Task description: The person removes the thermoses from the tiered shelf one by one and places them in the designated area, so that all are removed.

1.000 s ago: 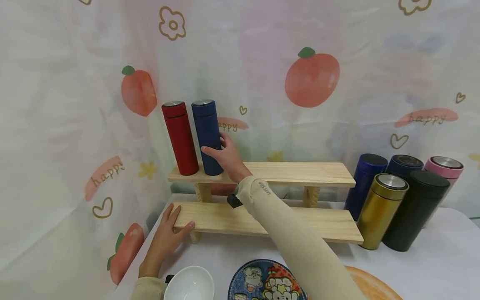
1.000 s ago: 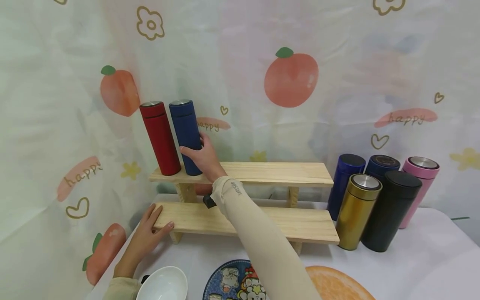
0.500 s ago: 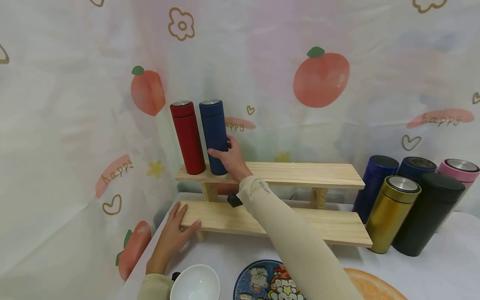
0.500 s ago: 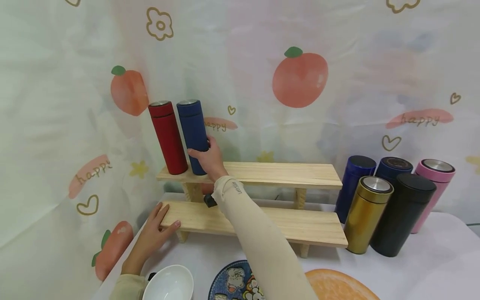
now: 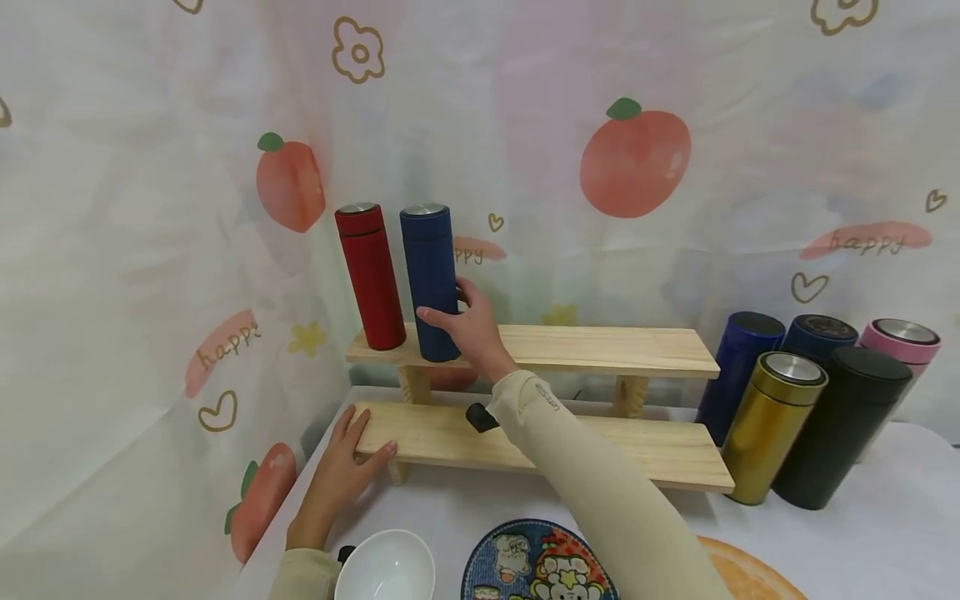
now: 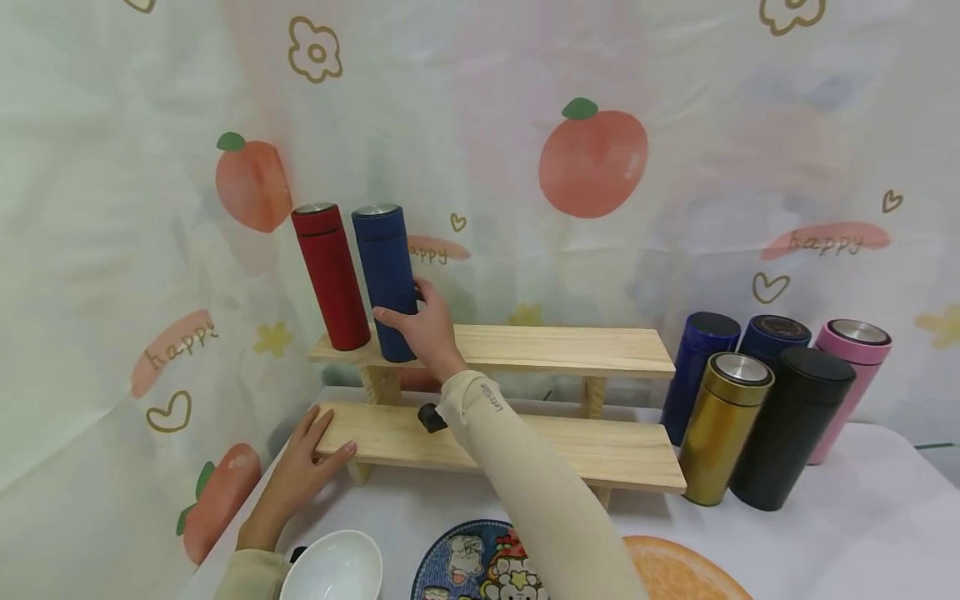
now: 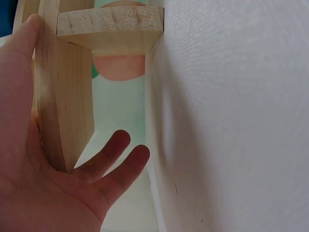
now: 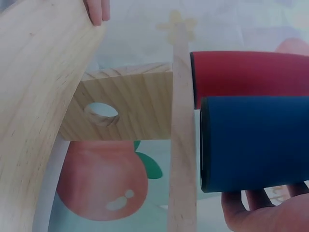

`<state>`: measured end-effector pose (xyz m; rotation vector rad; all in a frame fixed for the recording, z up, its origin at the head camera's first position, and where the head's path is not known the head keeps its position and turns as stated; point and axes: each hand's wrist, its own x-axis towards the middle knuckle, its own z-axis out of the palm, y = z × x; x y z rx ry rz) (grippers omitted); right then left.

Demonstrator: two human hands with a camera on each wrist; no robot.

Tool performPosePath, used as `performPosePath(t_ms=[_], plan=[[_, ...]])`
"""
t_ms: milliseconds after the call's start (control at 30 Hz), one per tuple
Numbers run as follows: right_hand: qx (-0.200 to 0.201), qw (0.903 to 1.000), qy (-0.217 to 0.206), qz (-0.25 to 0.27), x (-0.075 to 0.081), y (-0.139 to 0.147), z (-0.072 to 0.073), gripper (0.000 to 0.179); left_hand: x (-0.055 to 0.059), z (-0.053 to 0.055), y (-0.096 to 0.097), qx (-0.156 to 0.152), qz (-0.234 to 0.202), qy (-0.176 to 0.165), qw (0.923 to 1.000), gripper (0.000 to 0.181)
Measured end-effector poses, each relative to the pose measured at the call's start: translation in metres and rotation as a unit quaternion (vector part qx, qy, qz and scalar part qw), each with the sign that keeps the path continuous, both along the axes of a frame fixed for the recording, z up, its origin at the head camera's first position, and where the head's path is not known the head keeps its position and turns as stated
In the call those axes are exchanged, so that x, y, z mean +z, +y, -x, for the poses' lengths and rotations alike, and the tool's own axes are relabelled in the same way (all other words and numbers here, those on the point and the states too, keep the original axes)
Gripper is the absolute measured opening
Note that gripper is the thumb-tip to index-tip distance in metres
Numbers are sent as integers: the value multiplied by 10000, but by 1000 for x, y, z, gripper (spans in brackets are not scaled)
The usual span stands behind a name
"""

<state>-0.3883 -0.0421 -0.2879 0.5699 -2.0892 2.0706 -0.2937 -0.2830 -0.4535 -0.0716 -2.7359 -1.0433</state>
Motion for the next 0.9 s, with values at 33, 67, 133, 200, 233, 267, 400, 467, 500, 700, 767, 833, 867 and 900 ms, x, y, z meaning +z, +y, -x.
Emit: performPosePath(t_ms=[33, 67, 133, 200, 233, 267, 400, 467, 500, 700, 767, 833, 867, 900], plan=[[22, 10000, 47, 44, 0, 2, -2, 73, 0, 0, 0, 6, 11, -1, 10000, 92], [58, 9999, 85, 93, 0, 4, -4, 73, 1, 0, 0, 16, 25, -8, 10000, 92], [125, 9997, 149, 151, 2, 9, -8, 73, 2, 0, 1, 35, 23, -24, 10000, 92], [174, 9995, 216, 167, 4, 14, -13, 72, 2, 1, 1, 33, 8, -61, 10000, 93], [203, 9993, 239, 193, 5, 17, -16, 71, 2, 2, 1, 19, 10, -80, 10000, 94], [225, 9992, 258, 203, 6, 20, -19, 71, 2, 2, 1, -1, 4, -83, 10000, 94], [318, 9986, 325, 286, 11, 32, -31, 69, 3, 3, 0, -54, 22, -52, 10000, 93], [350, 9984, 329, 295, 14, 37, -38, 68, 4, 3, -2, -62, 33, -20, 10000, 93], [350, 9984, 326, 298, 16, 39, -41, 68, 4, 3, -3, -65, 36, -15, 10000, 93], [224, 9989, 212, 366, 17, 52, -59, 69, 2, 3, -1, -84, 40, -48, 9999, 93], [212, 9988, 197, 392, 15, 59, -63, 69, 1, 2, 1, -88, 36, -40, 9999, 93], [222, 9987, 193, 414, 13, 65, -68, 69, 0, 3, 2, -93, 50, -60, 9999, 93], [215, 9987, 187, 412, 12, 68, -70, 69, 0, 3, 3, -97, 58, -64, 9999, 93], [208, 9988, 177, 409, 11, 71, -73, 69, 0, 3, 3, -96, 62, -68, 9999, 93]])
